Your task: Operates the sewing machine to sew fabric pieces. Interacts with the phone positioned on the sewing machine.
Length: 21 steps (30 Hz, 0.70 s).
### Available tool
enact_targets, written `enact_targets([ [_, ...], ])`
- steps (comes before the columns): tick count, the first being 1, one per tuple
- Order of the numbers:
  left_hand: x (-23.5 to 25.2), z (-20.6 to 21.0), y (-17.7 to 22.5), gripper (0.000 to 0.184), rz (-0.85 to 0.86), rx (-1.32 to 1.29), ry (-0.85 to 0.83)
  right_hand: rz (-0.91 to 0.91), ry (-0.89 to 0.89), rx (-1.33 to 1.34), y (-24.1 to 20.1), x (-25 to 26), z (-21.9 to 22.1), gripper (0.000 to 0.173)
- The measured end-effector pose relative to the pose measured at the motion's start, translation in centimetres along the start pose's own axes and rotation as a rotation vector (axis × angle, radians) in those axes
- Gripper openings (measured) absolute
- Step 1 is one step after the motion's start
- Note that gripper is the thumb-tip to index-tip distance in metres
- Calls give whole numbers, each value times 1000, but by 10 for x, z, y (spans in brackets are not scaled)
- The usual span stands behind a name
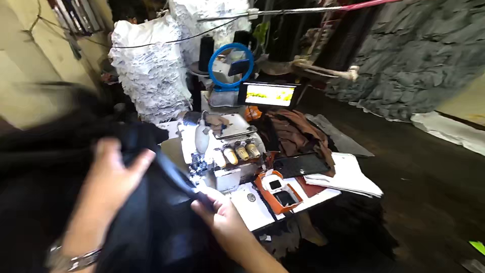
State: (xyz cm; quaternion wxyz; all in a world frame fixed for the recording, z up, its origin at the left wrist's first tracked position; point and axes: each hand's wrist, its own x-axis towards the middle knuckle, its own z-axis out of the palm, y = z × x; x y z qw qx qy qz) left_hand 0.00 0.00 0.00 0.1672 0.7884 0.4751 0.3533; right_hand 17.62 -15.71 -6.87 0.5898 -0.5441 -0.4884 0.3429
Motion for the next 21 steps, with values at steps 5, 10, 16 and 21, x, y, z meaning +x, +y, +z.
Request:
enact_targets([
  [5, -76, 101, -20, 33, 235, -128, -207, 450, 51, -50, 52, -13, -18, 36],
  [10, -96, 111, -21, 33, 267, -48, -38, 360, -38, -27, 74, -34, -27, 17],
  [16, -68, 105, -34, 37, 137, 105, -46, 297, -117, -24, 76, -31, -23, 11],
  [21, -65, 95, -45, 35, 119, 48, -49, 249, -109, 89, 78, -44, -21, 17],
])
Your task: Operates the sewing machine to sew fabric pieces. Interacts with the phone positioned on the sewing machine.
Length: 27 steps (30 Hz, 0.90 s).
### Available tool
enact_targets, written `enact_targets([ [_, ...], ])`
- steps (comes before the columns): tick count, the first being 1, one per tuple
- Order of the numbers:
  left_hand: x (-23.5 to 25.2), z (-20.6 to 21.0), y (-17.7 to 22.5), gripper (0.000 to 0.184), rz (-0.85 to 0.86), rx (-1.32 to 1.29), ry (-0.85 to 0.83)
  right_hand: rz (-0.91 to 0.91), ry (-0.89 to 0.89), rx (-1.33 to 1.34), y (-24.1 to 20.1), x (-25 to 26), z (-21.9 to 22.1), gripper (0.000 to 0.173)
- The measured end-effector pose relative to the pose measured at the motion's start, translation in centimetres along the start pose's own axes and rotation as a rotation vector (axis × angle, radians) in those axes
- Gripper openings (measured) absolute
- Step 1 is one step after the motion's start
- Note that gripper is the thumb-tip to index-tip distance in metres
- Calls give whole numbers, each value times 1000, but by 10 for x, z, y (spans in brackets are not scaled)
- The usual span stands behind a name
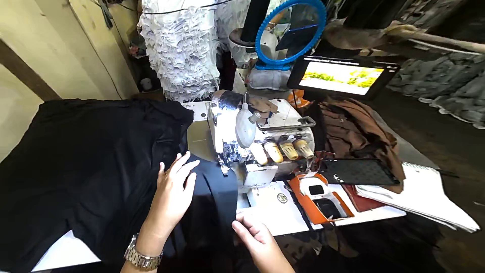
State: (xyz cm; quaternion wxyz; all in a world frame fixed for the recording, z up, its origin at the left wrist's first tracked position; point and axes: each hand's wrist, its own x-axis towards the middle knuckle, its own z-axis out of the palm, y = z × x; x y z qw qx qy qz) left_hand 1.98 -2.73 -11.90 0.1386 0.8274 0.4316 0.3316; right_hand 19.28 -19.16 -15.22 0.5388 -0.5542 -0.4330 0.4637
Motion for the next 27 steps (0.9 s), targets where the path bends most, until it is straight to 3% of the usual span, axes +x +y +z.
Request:
enact_targets([
  [3, -7, -30, -18, 30, -47, -131, 150, 132, -79, 312, 4, -12, -5, 18],
  [7, -28, -58, -37, 26, -94, -152, 278, 67, 59, -228, 5, -18, -9, 25],
  [10, -44, -59, -38, 26, -80, -87, 122, 89, 11, -215, -1, -19, -16, 21],
  [14, -54, -37, -38, 23, -30, 44, -94, 1, 76, -575, 2, -15, -20, 25],
  [16, -55, -28, -35, 21, -84, 99, -252, -98, 131, -660, 4, -16, -20, 27],
  [20, -51, -29, -41, 11, -97, 64, -183, -308, 276, -684, -16, -18, -11, 19],
  [22, -45, -42, -32, 15, -131, 1, -208, -384, 240, -601, -30, -18, 1, 17],
  [25, -40, -47, -21, 30, -144, 83, -466, -495, 63, -518, -38, -11, 24, 16],
  [27, -44, -40, -23, 27, -151, 159, -553, -564, -16, -537, -31, -5, 34, 15],
])
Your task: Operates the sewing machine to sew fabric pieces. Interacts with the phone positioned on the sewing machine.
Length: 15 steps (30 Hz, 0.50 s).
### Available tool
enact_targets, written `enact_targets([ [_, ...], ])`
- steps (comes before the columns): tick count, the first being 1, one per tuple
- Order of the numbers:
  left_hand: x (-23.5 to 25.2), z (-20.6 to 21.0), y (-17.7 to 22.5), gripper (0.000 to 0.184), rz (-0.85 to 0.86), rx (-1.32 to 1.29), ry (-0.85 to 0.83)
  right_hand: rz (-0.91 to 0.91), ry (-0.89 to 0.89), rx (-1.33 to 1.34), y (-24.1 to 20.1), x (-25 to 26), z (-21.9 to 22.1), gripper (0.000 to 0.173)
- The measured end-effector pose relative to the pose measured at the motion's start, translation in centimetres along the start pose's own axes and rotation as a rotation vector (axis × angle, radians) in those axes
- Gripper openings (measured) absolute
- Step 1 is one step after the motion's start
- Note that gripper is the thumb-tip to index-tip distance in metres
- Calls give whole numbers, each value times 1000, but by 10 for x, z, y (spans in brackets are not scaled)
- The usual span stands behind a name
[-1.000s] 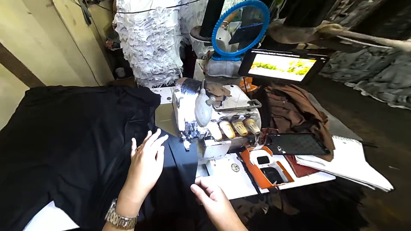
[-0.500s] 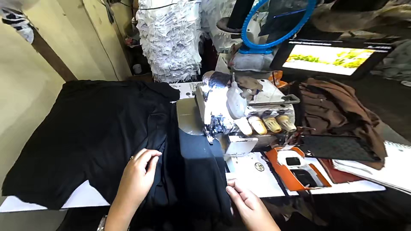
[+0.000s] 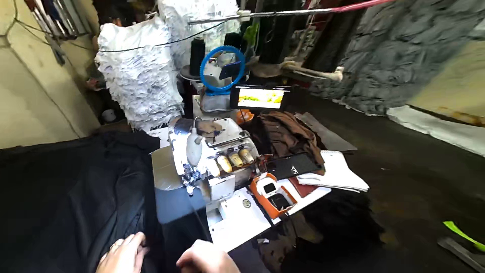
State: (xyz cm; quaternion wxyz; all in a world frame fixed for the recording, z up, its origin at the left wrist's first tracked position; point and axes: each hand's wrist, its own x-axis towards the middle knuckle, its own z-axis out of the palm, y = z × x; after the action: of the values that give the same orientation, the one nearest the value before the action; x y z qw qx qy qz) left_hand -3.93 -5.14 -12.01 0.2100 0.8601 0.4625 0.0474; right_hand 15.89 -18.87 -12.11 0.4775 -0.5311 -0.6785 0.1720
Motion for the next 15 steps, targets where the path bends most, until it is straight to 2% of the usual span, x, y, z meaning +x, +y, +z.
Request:
enact_targets([
  [2, 0, 1, -9, 26, 7, -108, 90, -15, -8, 12, 5, 1, 4, 14],
  [4, -3, -12, -12, 24, -13, -300, 250, 70, -9, 67, 6, 0, 1, 15],
  [7, -7, -36, 11, 18, 68, -372, 496, 186, 20, 275, 10, 6, 5, 25],
  [9, -8, -38, 35, 15, 221, -458, 505, 236, 3, 465, 8, 15, 16, 50],
  [10, -8, -37, 47, 14, 288, -549, 436, 258, 15, 550, 7, 19, 22, 52],
  [12, -6, -35, 60, 19, 360, -695, 305, 318, 86, 670, 8, 25, 30, 27],
  [13, -4, -35, 59, 21, 360, -716, 310, 357, 114, 681, 10, 27, 28, 17],
  [15, 0, -38, 47, 19, 303, -698, 408, 419, 122, 694, 15, 25, 19, 15],
])
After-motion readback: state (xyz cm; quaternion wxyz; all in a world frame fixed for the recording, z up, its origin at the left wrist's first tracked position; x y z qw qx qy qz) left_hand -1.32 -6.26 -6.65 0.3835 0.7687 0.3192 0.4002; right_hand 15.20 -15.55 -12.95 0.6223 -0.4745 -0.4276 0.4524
